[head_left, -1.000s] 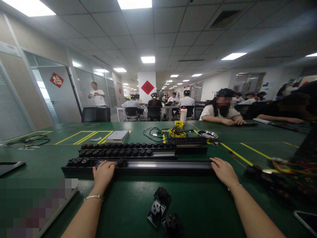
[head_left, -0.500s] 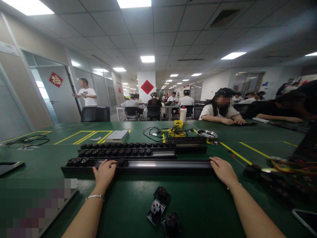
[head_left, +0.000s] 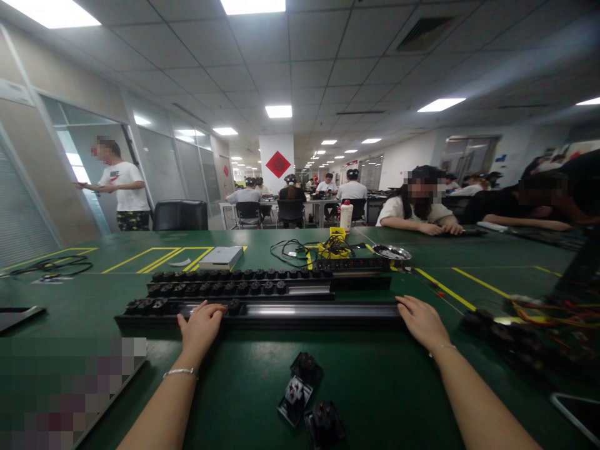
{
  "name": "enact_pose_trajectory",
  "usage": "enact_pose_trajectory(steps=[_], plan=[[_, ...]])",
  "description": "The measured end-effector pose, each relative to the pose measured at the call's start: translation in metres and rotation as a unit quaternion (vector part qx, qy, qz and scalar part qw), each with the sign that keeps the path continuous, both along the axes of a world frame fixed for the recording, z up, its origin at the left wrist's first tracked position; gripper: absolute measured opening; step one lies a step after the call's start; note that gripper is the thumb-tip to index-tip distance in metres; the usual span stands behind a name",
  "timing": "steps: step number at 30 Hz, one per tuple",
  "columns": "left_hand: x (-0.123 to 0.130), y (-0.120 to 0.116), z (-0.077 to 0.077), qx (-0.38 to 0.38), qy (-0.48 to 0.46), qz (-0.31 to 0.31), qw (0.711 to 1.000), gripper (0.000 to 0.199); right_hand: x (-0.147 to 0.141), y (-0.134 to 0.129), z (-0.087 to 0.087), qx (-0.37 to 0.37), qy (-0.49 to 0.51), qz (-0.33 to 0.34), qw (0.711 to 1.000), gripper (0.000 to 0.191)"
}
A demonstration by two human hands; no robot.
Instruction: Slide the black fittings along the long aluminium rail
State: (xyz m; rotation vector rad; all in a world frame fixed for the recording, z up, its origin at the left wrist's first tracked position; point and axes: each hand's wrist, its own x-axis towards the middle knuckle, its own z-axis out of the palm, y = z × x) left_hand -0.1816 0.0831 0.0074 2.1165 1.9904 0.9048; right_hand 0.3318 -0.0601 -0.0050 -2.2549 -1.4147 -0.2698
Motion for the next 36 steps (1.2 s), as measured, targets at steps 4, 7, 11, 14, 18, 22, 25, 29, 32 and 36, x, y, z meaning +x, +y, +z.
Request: enact_pose_trajectory(steps=[4, 7, 11, 14, 18, 22, 25, 29, 32, 36], plan=[[0.0042, -0.0033, 0.0033, -0.003, 0.018, -0.004, 1.0, 0.033, -0.0005, 0.0002, -0.0003, 0.006, -0.01, 0.004, 1.0, 0.048], [0.0053, -0.0043, 0.0037, 0.002, 0.024, -0.011, 1.0, 0.033, -0.0007, -0.0001, -0.0002, 0.005, -0.009, 0.003, 1.0, 0.048], [0.0048, -0.0041, 0.003, 0.007, 0.028, -0.013, 1.0, 0.034, 0.0006, -0.0002, -0.0007, 0.001, -0.001, 0.004, 1.0, 0.05], [0.0049, -0.0041, 0.0035, 0.005, 0.033, -0.013, 0.999, 0.035, 0.0015, -0.0001, -0.0011, -0.005, 0.004, 0.003, 1.0, 0.051], [0.0059, -0.0049, 0.0041, 0.008, 0.032, -0.004, 0.999, 0.034, 0.0003, -0.0003, 0.0, -0.005, 0.007, -0.002, 1.0, 0.05], [0.0067, -0.0055, 0.0035, 0.015, 0.027, -0.014, 0.999, 0.034, -0.0019, -0.0007, 0.0021, -0.006, 0.01, -0.007, 1.0, 0.049], [0.0072, -0.0056, 0.0032, 0.018, 0.029, -0.022, 0.999, 0.034, -0.0019, -0.0008, 0.0025, -0.011, 0.009, -0.006, 1.0, 0.05], [0.0068, -0.0051, 0.0027, 0.014, 0.034, -0.028, 0.999, 0.033, -0.0002, -0.0003, 0.0005, -0.004, -0.006, 0.0, 1.0, 0.049], [0.0059, -0.0042, 0.0015, 0.018, 0.046, -0.038, 0.998, 0.033, 0.0005, 0.0, -0.0013, 0.006, -0.021, 0.007, 1.0, 0.047], [0.0059, -0.0025, 0.0005, 0.036, 0.083, -0.079, 0.993, 0.035, 0.0011, 0.0003, -0.0021, 0.002, -0.014, 0.004, 1.0, 0.048]])
